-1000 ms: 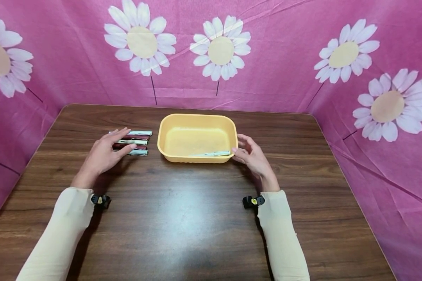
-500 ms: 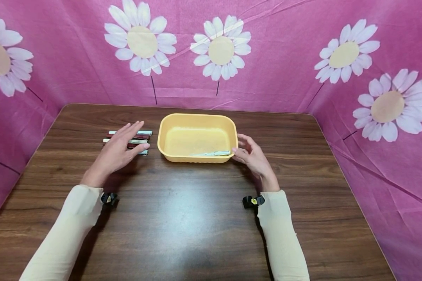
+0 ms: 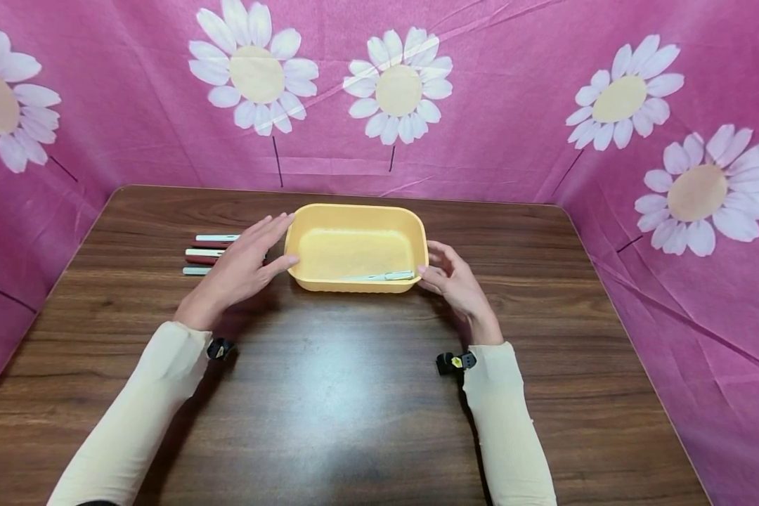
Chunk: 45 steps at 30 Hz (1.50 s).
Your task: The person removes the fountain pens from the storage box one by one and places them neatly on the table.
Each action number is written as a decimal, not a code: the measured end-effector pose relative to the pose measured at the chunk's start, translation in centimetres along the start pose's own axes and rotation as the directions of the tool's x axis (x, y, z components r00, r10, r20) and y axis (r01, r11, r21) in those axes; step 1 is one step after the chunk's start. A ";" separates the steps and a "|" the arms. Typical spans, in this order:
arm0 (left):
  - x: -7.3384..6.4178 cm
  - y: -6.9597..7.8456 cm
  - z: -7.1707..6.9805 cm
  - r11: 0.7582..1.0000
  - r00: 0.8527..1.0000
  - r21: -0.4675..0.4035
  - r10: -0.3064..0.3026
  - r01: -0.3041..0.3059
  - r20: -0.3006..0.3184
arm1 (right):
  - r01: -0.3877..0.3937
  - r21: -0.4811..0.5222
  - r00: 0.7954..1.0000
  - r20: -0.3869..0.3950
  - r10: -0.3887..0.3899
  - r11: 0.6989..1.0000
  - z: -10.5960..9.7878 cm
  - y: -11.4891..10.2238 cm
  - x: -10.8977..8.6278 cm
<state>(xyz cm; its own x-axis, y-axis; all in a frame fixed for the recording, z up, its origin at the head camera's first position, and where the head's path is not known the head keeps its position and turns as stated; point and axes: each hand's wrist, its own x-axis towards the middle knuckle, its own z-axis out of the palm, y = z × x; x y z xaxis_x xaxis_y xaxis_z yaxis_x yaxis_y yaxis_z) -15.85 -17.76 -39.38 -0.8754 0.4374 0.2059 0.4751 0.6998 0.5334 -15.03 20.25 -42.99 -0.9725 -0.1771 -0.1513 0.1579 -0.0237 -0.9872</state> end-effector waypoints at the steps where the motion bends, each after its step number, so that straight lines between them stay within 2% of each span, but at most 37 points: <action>1: 0.1 0.2 0.1 1.000 1.000 0.000 0.007 -0.007 0.003 | 0.001 -0.001 1.000 0.000 -0.001 1.000 0.0 0.0 0.0; 8: 1.5 1.1 1.0 0.996 0.996 -0.045 0.082 -0.080 0.043 | 0.000 -0.013 1.000 -0.009 0.000 1.000 -0.1 0.0 0.0; 12: 2.3 1.5 1.6 0.993 0.993 -0.090 0.079 -0.071 0.088 | 0.000 -0.010 1.000 -0.006 0.000 1.000 -0.1 0.1 0.0; 17: 2.9 2.0 2.2 0.988 0.990 -0.134 0.086 -0.071 0.111 | 0.011 -0.001 1.000 0.002 -0.011 1.000 -0.1 0.2 0.0; 24: 3.4 2.5 3.0 0.988 0.985 -0.129 0.098 -0.080 0.140 | 0.011 0.006 1.000 0.002 -0.011 1.000 0.0 0.2 0.1; 33: 4.3 3.1 3.8 0.986 0.972 -0.133 0.129 -0.104 0.197 | 0.012 0.005 1.000 0.003 -0.012 1.000 -0.1 0.2 0.0; 37: 4.7 3.7 3.9 0.986 0.966 -0.147 0.112 -0.078 0.234 | 0.010 0.004 1.000 0.000 -0.010 1.000 -0.1 0.2 0.0; 39: 4.9 3.9 3.9 0.987 0.961 -0.153 0.086 -0.047 0.262 | 0.008 -0.001 1.000 0.000 -0.008 1.000 -0.1 0.2 0.0; 45: 5.7 3.8 4.1 0.981 0.949 -0.191 0.036 0.026 0.312 | 0.012 0.008 1.000 -0.004 -0.011 1.000 -0.1 0.2 0.1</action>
<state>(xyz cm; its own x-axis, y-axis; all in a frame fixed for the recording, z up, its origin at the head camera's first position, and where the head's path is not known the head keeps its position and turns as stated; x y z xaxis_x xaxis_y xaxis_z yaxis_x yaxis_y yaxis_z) -18.72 -10.27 -39.56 -0.7862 0.6166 -0.0416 0.4263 0.5898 0.6858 -15.08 20.31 -43.23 -0.9750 -0.1725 -0.1401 0.1480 -0.0336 -0.9884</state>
